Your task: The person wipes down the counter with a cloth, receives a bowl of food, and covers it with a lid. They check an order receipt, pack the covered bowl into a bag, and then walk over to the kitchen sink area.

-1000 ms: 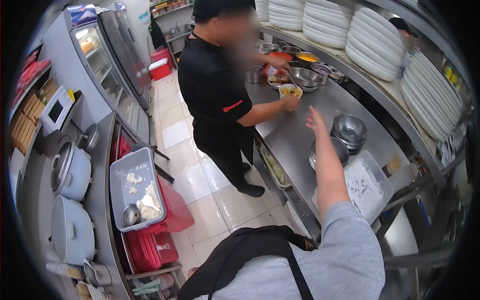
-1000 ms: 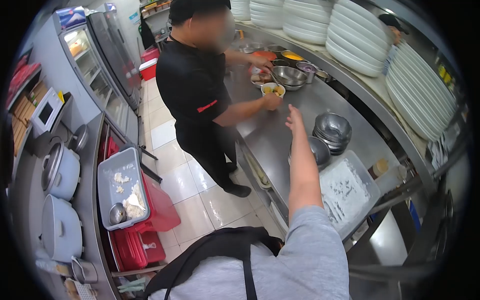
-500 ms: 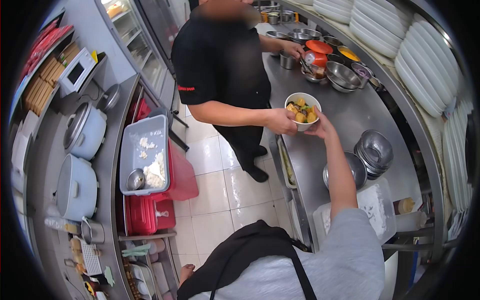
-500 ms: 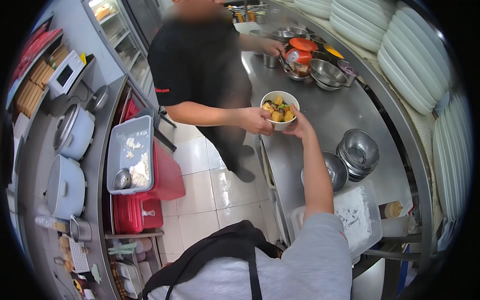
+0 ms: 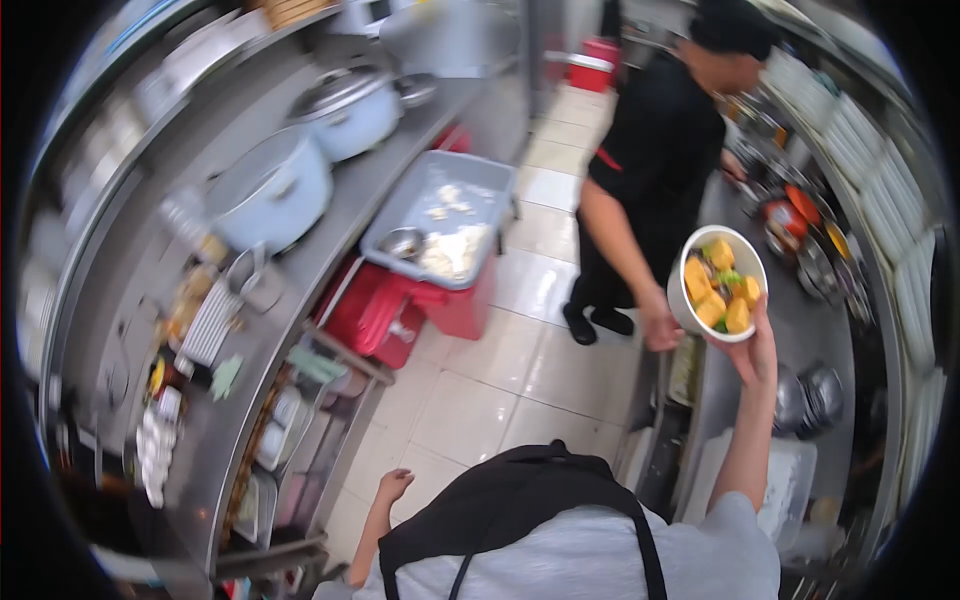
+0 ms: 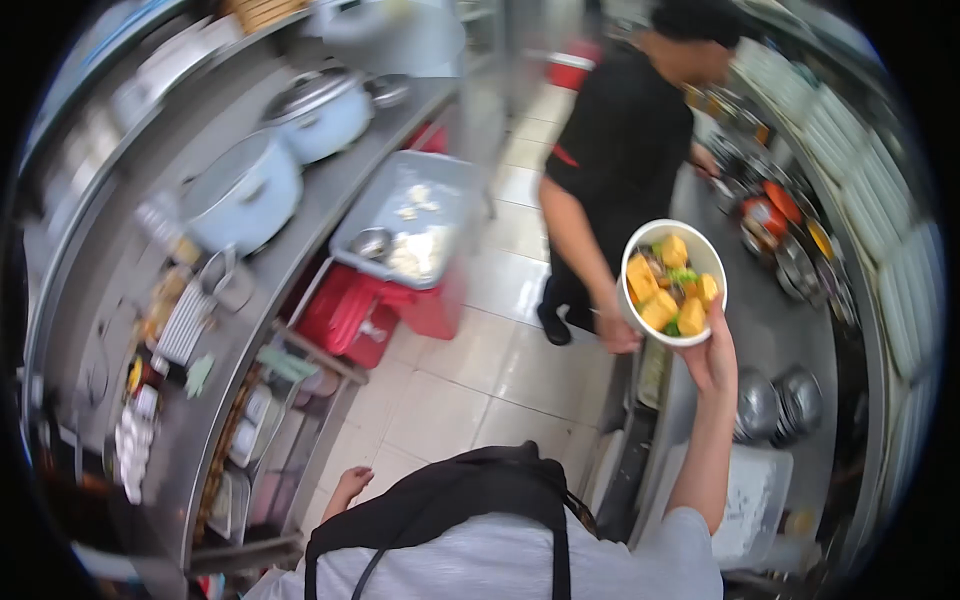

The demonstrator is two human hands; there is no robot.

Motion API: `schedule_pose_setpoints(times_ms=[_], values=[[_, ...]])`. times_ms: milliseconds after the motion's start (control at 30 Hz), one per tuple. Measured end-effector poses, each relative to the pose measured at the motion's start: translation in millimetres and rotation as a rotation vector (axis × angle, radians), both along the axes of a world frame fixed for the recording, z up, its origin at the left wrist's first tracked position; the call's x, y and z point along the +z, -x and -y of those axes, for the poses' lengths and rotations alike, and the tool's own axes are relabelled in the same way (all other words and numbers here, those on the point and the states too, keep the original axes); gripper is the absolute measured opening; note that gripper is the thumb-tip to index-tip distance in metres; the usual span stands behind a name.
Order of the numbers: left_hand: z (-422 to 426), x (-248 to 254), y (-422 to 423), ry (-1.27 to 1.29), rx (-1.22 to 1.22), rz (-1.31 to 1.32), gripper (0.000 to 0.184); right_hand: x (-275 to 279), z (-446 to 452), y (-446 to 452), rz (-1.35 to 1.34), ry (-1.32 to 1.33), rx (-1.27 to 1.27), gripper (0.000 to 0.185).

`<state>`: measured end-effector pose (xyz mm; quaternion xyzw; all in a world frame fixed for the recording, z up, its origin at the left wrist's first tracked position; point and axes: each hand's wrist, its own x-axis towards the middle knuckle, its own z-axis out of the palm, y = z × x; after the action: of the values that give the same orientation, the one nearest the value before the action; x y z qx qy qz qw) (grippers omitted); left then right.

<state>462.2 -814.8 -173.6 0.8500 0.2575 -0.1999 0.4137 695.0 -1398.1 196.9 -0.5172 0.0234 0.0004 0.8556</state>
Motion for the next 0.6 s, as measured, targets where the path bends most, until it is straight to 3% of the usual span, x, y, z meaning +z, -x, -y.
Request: schedule_pose_setpoints(times_ms=[133,200,267,333,367,433,533,567,600], values=[[-8,76,17,0.177,0.128,0.247,0.033,-17,-139,16,-0.011,-0.16,0.257,0.055],[-18,124,20,0.281,0.1,0.356,0.036,-27,-220,24,-0.106,-0.123,0.563,0.053],[-28,182,32,0.515,0.167,0.54,0.047,-45,-311,35,-0.181,-0.073,0.827,0.063],[-41,232,53,0.86,0.445,0.643,0.057,-49,-401,58,-0.247,-0.004,1.156,0.066],[-59,239,67,0.843,0.491,0.678,0.057,-56,-442,67,-0.236,0.045,1.316,0.066],[-87,245,92,1.384,0.646,0.797,0.058,-60,-518,90,-0.227,0.115,1.551,0.065],[-123,267,132,1.247,0.811,0.906,0.054,-59,-615,128,-0.134,0.345,1.735,0.061],[-136,270,141,1.016,0.876,0.822,0.052,-53,-641,140,-0.101,0.385,1.792,0.061],[-149,272,150,1.003,0.9,0.847,0.052,-47,-667,150,-0.069,0.423,1.848,0.06]])
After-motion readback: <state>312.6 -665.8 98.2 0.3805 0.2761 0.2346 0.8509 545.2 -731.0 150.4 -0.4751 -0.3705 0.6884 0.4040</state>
